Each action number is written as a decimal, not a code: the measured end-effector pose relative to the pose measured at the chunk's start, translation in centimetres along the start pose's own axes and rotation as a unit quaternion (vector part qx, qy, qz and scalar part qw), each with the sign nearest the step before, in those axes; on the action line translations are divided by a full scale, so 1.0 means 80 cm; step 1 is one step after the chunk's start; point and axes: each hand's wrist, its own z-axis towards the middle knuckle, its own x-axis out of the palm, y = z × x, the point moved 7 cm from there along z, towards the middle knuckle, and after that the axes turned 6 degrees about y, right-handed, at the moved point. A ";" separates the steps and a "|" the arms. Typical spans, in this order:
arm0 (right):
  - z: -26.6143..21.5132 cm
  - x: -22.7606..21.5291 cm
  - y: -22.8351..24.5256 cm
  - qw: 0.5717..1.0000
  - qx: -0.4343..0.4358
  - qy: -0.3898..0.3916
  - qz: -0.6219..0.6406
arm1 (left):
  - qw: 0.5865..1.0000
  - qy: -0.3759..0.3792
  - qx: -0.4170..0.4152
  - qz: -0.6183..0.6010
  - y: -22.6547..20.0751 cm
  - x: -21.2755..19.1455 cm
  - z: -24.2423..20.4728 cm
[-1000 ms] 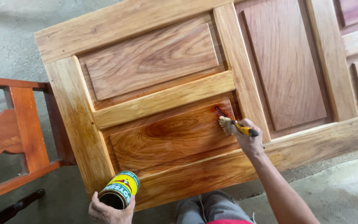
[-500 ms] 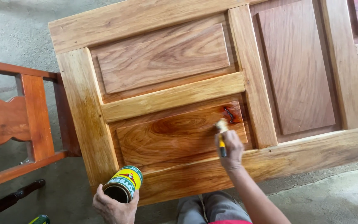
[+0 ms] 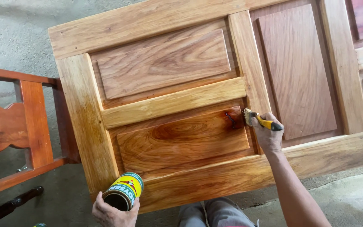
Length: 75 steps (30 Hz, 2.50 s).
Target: Apply varnish to a wooden door using a paintbrush.
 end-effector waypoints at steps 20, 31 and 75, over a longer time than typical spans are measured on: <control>0.021 0.043 0.071 0.990 -0.045 0.067 -0.115 | 1.000 0.008 -0.012 0.004 -0.004 -0.002 0.002; 0.029 -0.003 0.030 0.996 -0.053 0.040 -0.055 | 0.999 0.010 -0.022 -0.026 0.003 0.002 0.000; 0.167 0.092 0.122 0.683 -0.025 0.416 -0.600 | 0.999 -0.019 -0.014 -0.021 0.005 0.009 0.002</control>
